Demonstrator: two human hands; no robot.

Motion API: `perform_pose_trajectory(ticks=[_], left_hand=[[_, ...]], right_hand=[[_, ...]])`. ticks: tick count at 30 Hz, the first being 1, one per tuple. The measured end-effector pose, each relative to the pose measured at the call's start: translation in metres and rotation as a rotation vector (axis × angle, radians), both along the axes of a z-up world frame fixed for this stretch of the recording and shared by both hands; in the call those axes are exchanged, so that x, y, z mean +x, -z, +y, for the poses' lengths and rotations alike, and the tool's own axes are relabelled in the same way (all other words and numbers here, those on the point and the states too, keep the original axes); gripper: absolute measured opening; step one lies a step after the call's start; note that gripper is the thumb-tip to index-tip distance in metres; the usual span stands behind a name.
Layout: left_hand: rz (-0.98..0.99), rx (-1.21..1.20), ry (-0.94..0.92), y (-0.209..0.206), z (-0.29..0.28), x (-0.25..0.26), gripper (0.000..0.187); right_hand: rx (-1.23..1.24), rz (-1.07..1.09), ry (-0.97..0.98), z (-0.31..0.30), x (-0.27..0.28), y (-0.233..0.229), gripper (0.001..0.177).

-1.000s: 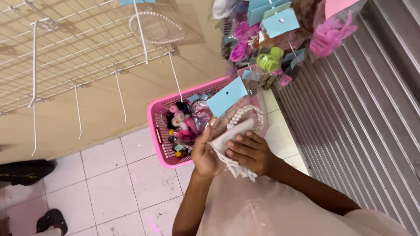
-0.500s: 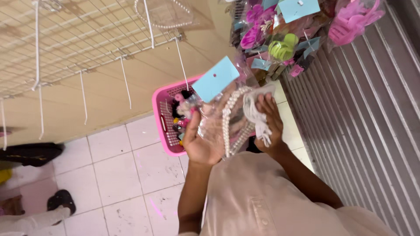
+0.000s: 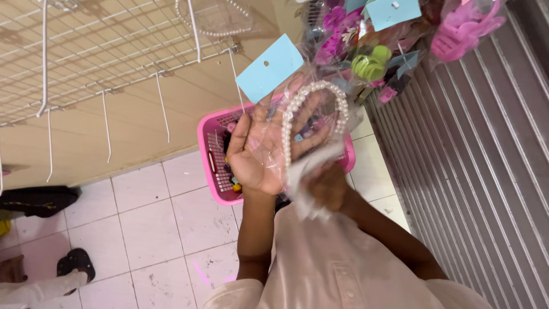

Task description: The person cleans a headband and a hair clip with a cloth and then hangs them onto a metal display rack.

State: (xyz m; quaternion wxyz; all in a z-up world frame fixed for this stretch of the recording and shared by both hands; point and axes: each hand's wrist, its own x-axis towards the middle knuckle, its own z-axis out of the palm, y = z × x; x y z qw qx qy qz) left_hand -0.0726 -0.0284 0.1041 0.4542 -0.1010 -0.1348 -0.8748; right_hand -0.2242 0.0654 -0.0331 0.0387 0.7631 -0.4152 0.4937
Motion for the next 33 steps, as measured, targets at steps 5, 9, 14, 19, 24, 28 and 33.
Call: perform_pose_trajectory(ticks=[5,9,14,19,24,28,33], left_hand=[[0.144,0.144,0.091,-0.01,-0.002,0.0,0.053],[0.027,0.148,0.01,-0.018,0.0,-0.005,0.059],[0.118,0.276,0.129,-0.017,0.004,-0.004,0.062],[0.072,0.135,0.158,-0.014,0.016,0.004,0.073],[-0.046,0.064,0.179,-0.007,0.022,-0.005,0.079],[-0.005,0.163,0.231,-0.002,0.028,0.009,0.076],[-0.001,0.08,0.245,0.007,0.029,0.001,0.072]], right_hand=[[0.017,-0.089,0.109,-0.014,-0.015,-0.007,0.028],[0.072,-0.222,0.178,-0.022,-0.01,-0.008,0.027],[-0.071,0.132,-0.067,0.004,-0.011,-0.007,0.025],[0.08,-0.241,0.29,0.008,-0.054,-0.017,0.024],[0.039,-0.017,0.075,0.039,-0.022,-0.014,0.023],[0.055,-0.108,0.218,0.031,-0.052,-0.02,0.022],[0.107,-0.197,0.235,0.036,-0.017,-0.01,0.021]])
